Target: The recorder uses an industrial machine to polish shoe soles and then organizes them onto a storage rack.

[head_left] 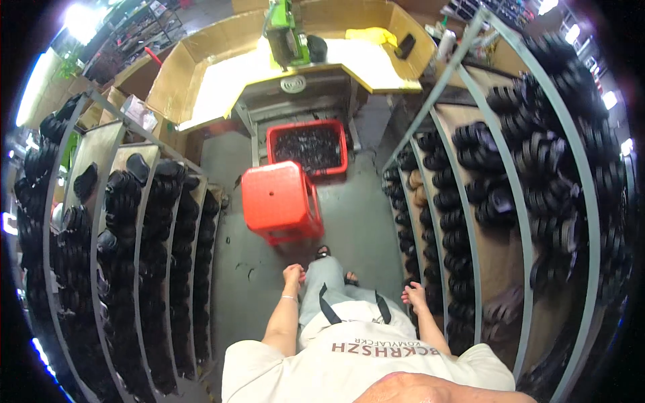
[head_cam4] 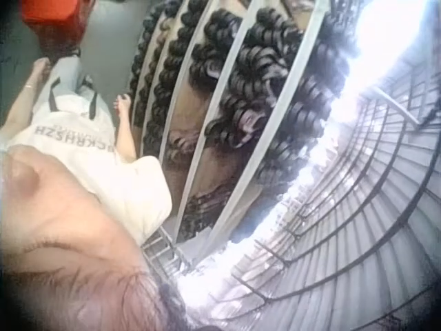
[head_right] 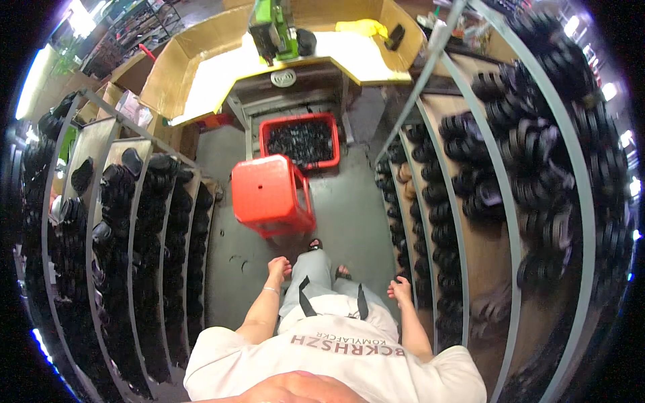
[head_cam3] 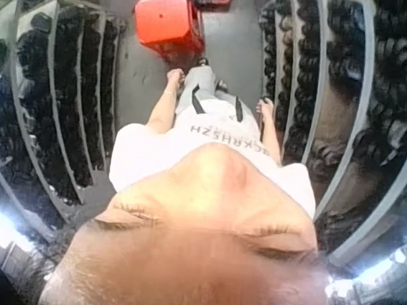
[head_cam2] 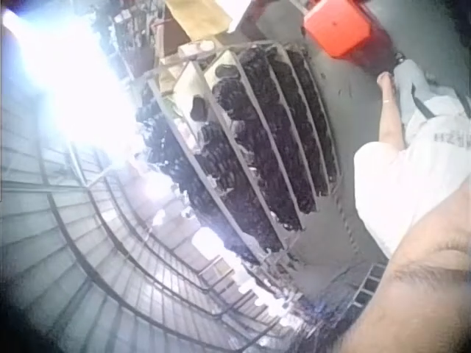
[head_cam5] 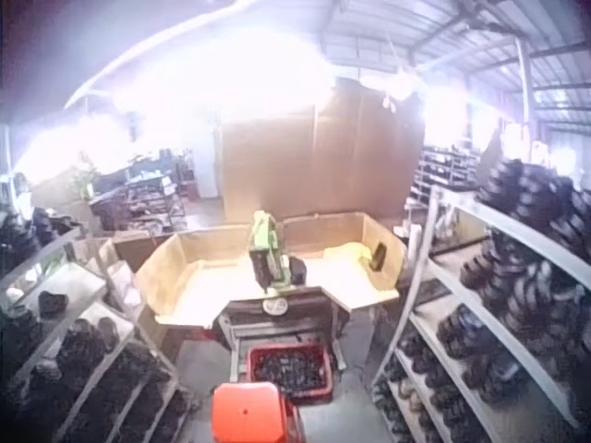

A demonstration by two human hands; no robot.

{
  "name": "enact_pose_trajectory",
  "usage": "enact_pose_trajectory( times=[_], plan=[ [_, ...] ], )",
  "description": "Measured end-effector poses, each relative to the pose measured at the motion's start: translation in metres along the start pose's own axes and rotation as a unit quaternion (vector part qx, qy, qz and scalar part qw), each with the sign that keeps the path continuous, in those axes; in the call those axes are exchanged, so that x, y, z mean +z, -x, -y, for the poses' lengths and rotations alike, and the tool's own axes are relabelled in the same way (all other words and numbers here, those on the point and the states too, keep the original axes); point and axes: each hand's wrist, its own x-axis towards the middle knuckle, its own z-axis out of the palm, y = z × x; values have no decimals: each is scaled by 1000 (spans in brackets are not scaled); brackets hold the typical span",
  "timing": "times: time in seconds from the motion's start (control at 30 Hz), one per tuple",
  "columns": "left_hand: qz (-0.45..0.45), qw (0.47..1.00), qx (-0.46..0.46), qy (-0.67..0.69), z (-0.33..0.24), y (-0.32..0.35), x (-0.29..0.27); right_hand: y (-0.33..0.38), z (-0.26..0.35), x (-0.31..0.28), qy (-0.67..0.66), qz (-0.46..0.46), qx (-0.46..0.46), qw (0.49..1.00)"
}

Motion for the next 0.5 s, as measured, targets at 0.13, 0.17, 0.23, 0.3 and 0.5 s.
enact_pose_trajectory(
  times=[0.13, 0.17, 0.23, 0.3, 0.5],
  plan=[
    [24, 1000, -16, 0, -95, -58, 61, -2, 134, 30, -161, -36, -118, 979],
    [112, 993, 15, 22, -132, -78, 80, -8, 146, 38, -184, -81, -106, 974],
    [185, 982, 25, 33, -192, -98, 118, -20, 146, 51, -220, -70, -94, 968],
    [195, 969, 126, 79, -267, -106, 174, -28, 128, 70, -184, -89, -36, 978],
    [174, 949, 249, 85, -490, -127, 322, -102, 135, 108, 39, -73, -26, 996]
  ],
)
